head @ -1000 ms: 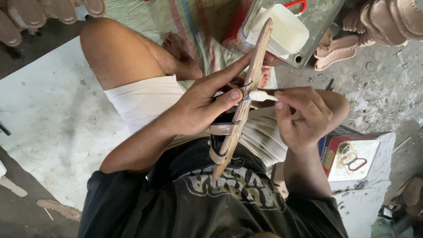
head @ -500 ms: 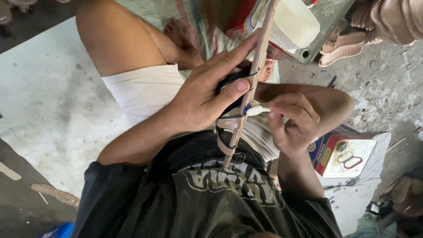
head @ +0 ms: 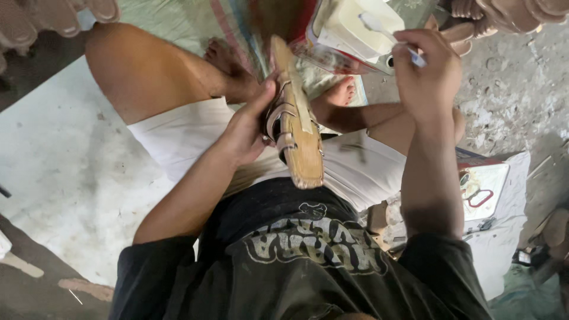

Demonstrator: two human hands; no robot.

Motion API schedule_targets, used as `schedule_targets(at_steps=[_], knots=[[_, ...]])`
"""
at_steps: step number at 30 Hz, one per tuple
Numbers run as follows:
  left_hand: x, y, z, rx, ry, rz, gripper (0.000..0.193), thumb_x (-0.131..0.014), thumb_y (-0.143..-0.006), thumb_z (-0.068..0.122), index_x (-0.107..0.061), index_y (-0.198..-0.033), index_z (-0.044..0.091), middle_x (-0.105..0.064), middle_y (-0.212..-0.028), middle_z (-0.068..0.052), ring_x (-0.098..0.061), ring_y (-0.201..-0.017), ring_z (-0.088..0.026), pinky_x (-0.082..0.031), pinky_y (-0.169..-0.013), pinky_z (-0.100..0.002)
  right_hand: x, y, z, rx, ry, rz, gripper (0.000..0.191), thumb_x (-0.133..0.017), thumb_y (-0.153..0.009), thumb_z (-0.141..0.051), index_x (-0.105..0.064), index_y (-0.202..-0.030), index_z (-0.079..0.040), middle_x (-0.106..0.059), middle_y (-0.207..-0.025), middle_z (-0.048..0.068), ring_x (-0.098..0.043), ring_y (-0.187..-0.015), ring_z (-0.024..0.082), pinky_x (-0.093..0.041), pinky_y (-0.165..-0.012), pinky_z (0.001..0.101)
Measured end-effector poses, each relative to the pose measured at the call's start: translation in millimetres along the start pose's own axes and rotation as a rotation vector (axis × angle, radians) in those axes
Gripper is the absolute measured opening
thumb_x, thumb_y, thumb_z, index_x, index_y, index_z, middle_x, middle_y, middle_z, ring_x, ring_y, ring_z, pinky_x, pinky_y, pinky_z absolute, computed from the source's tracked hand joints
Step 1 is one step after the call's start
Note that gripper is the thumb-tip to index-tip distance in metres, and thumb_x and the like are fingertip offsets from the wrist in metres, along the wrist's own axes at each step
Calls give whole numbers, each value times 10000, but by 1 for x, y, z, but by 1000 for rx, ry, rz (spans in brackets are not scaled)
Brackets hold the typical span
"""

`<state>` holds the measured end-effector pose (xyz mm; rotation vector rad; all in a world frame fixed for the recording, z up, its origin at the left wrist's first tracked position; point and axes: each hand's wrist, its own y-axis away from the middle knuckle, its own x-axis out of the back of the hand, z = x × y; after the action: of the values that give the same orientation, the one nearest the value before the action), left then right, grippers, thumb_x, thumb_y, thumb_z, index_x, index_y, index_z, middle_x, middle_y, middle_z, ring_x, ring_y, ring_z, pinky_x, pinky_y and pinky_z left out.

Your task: The person sits on the floor and uses a toothbrush to scrub the straps and sole of a beige sandal. They repeatedly dip the toothbrush into a container of white liquid and apply it to the sandal's surface. The person handles multiple sandals, placing them aside after cleaning.

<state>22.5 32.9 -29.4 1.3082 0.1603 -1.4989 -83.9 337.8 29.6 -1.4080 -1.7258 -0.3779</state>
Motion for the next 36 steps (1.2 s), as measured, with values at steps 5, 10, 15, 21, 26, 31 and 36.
schedule_targets(at_steps=[5,10,15,21,26,31,36], knots=[[22,-4,-33,217,7,-17,672,-608,-958,539,-479,-1491,150,-659,-1296,-59,-638,-1187,-216,-575,-922,-452,-36,-34,40,132,816,-96,104,-700,-899,-176,-788,-922,-225,-701,-916,96,-712,-867,292,-532,-667,431],[11,-5,-36,202,22,-16,754,-624,-944,498,-353,-1587,211,-562,-1440,-52,-576,-1289,-222,-537,-1020,-448,-19,-29,40,152,835,-173,99,-702,-894,-175,-778,-958,-182,-692,-894,71,-675,-716,217,-500,-621,373],[4,-5,-21,52,-33,-26,959,-680,-895,383,-120,-1656,223,-343,-1622,-25,-411,-1447,-242,-445,-1093,-465,25,14,18,-115,719,-280,89,-729,-1004,-171,-816,-1020,-158,-722,-783,55,-513,-417,177,-317,-378,322],[-1,-4,-12,-459,-540,-192,1045,-788,-993,192,-54,-1733,116,-332,-1663,-209,-368,-1557,-297,-298,-1312,-425,2,74,-58,-258,-354,-180,175,-699,-961,91,-729,-1122,30,-694,-945,96,-532,-697,81,-400,-600,248],[-11,8,-3,-512,-575,-245,1089,-841,-984,213,-32,-1698,64,-251,-1693,-213,-384,-1540,-279,-363,-1316,-411,-15,88,-95,-348,-631,-141,128,-656,-1006,86,-662,-1119,27,-687,-1032,98,-594,-855,109,-468,-742,225],[-21,14,0,-525,-631,-241,1087,-859,-985,200,-33,-1681,81,-264,-1706,-201,-411,-1501,-252,-399,-1312,-410,-21,83,-102,-251,-459,-57,148,-689,-981,105,-666,-1101,22,-683,-1052,137,-617,-845,149,-491,-764,252],[-19,18,6,-521,-560,-216,1079,-860,-1005,206,-29,-1683,89,-259,-1714,-182,-442,-1468,-232,-426,-1251,-392,-13,86,-107,-117,-414,-67,132,-726,-939,59,-674,-1050,10,-686,-1060,154,-677,-881,201,-529,-782,275]])
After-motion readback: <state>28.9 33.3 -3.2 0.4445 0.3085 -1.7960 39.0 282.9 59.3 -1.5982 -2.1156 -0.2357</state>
